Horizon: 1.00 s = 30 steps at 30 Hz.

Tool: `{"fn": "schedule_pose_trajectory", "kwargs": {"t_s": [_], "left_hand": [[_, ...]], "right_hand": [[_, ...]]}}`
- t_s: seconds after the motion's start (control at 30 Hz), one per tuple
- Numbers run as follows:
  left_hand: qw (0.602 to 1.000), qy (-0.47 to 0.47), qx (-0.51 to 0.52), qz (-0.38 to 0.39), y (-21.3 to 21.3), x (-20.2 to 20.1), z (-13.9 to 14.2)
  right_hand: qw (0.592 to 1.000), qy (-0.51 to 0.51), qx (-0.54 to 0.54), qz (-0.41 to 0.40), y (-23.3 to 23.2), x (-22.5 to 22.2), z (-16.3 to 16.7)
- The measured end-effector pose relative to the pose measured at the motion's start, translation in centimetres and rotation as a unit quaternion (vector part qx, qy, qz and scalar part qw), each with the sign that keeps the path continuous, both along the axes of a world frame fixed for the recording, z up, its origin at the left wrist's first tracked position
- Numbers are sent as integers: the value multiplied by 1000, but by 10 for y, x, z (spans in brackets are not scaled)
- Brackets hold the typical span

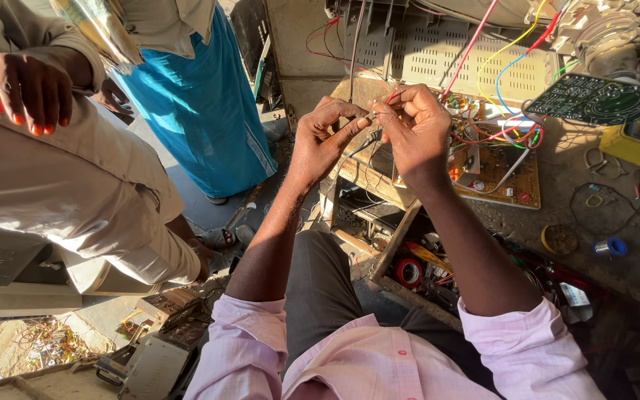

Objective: The person sits on the floor and repairs electronic circuit boards. They strip insulation from wires by hand, solder connections on a green circuit board using a soldering iron, reposition the board on the workbench, and handle wires and components from a tool drawer.

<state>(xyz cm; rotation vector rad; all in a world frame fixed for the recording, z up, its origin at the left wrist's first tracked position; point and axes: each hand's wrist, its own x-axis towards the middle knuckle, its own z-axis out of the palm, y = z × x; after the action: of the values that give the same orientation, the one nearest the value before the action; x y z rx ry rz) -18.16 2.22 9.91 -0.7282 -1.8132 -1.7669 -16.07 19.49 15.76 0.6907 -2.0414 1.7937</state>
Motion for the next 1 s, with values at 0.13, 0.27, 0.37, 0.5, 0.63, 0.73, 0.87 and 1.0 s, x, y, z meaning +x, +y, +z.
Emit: {"fn": "schedule_pose_trajectory", "kwargs": {"t_s": [0.13,0.27,0.37,0.5,0.63,0.73,0.87,1.0], "left_hand": [[993,-111,13,-29,2,2,2],[993,-52,62,-81,8,7,6],[993,-75,58,-68,11,9,11],[984,-144,81,-58,10,11,18],[992,-68,78,-75,9,13,21],[995,-71,53,-52,9,13,21],[990,-89,75,-73,10,12,21],[989,-90,73,-88,11,14,21]], "right_hand": [[1000,18,-17,5,4,-2,-5],[999,1,-45,3,6,-5,-10],[998,14,-64,-8,8,-4,-13],[993,68,31,-96,9,8,-19],[983,100,86,-129,7,18,-25],[984,89,86,-131,6,20,-26],[981,108,97,-127,7,18,-26],[984,102,85,-116,8,16,-29]]}}
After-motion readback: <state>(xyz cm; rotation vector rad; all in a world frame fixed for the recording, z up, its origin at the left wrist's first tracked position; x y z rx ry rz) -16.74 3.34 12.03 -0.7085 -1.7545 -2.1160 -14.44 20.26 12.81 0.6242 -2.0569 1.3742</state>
